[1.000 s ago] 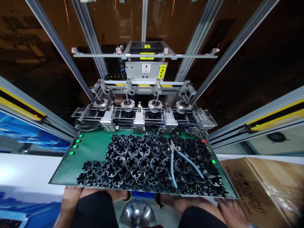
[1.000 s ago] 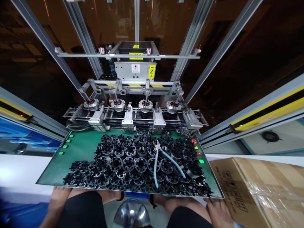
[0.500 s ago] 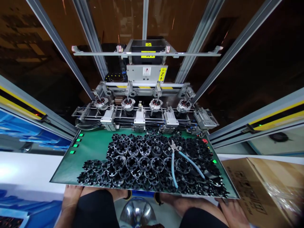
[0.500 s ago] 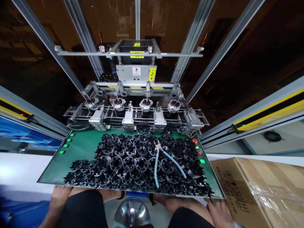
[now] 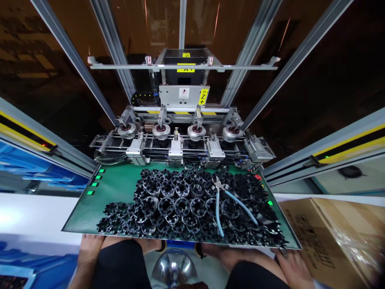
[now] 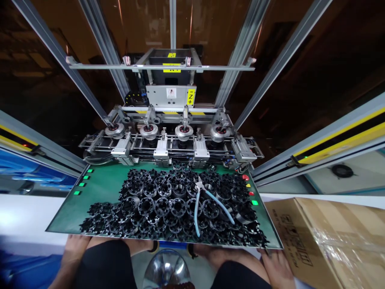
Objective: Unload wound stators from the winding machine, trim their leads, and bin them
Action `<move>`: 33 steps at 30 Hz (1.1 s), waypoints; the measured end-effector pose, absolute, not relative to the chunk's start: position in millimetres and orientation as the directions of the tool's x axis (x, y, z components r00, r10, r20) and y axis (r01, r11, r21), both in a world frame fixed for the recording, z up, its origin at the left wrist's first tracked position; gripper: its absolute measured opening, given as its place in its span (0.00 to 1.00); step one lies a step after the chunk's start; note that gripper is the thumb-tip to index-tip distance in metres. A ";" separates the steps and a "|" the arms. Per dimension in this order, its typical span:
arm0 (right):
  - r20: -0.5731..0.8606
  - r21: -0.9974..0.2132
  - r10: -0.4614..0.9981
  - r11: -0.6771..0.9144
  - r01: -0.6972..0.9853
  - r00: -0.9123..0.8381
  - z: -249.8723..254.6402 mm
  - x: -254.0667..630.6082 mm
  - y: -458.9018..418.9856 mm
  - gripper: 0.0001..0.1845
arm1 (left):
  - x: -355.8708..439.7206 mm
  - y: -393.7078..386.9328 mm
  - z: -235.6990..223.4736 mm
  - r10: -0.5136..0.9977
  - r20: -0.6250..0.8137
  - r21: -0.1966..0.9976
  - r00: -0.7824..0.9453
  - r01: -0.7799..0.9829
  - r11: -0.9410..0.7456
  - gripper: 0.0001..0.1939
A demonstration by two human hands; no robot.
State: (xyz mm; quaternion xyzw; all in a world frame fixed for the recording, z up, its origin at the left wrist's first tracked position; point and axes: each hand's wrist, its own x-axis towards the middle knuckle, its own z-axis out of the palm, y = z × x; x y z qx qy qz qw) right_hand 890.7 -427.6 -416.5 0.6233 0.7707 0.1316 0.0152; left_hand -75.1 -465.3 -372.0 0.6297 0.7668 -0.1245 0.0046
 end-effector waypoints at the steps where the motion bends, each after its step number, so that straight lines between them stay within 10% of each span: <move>1: 0.134 0.215 0.968 0.182 0.959 -0.214 -414.3 887.9 -428.0 0.24 | -75.7 -465.3 -371.3 0.952 -0.222 -0.214 -0.209 0.963 0.161 0.19; 11: 0.111 0.216 0.975 0.163 0.963 -0.190 -429.1 902.8 -427.6 0.24 | -69.4 -459.0 -369.2 0.897 -0.361 -0.370 -0.254 0.922 0.112 0.23; 20: 0.143 0.330 0.938 0.256 0.909 -0.316 -441.8 915.9 -432.8 0.26 | -67.2 -456.2 -356.7 0.901 -0.357 -0.274 -0.246 0.950 0.150 0.21; 33: 0.068 0.174 0.981 0.169 0.970 -0.183 -439.0 914.5 -428.8 0.26 | -69.1 -455.7 -363.5 0.891 -0.370 -0.273 -0.264 0.947 0.167 0.22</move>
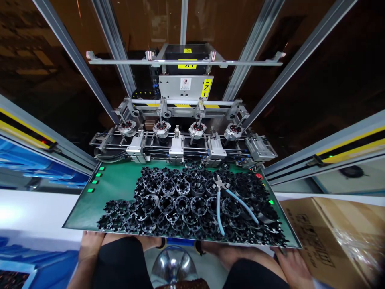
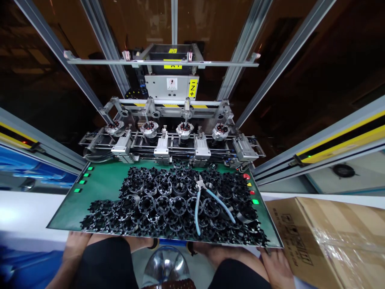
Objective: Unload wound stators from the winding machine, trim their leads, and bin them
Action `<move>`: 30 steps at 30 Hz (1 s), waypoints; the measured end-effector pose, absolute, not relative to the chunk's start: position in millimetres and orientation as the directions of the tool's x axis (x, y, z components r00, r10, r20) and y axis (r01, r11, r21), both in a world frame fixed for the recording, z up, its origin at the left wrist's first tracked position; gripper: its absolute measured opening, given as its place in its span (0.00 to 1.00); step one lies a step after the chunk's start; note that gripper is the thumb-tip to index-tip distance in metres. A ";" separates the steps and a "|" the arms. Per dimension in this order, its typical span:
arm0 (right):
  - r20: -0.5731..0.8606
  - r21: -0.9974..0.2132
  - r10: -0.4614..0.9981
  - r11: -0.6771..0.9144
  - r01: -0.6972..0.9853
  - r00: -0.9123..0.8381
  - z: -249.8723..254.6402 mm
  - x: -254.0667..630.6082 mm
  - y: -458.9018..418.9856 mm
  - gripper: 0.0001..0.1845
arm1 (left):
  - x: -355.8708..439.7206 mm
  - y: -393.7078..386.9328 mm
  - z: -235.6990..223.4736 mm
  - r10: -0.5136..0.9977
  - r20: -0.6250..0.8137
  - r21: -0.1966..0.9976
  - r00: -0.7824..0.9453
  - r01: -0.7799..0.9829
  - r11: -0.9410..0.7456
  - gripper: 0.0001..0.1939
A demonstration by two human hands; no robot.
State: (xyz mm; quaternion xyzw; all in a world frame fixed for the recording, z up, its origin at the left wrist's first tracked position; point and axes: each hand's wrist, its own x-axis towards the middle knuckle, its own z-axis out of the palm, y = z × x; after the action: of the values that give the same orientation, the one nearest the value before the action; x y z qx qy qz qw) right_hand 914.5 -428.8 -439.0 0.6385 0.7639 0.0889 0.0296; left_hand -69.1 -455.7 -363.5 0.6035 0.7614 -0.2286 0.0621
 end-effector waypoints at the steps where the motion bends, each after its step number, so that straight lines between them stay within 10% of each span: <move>1: 0.071 0.172 0.981 0.165 0.971 -0.180 -437.1 911.6 -429.1 0.26 | -68.5 -455.6 -362.6 0.885 -0.383 -0.279 -0.265 0.946 0.163 0.23; 30: 0.150 0.190 0.960 0.205 0.960 -0.235 -421.7 907.4 -421.4 0.24 | -65.9 -457.9 -355.1 0.885 -0.396 -0.304 -0.245 0.944 0.125 0.21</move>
State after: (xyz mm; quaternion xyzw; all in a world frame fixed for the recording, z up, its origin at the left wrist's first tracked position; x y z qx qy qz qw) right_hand 907.4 -421.4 -421.7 0.6185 0.7762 0.1219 0.0003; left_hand -65.9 -457.9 -355.1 0.6117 0.7477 -0.2514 0.0588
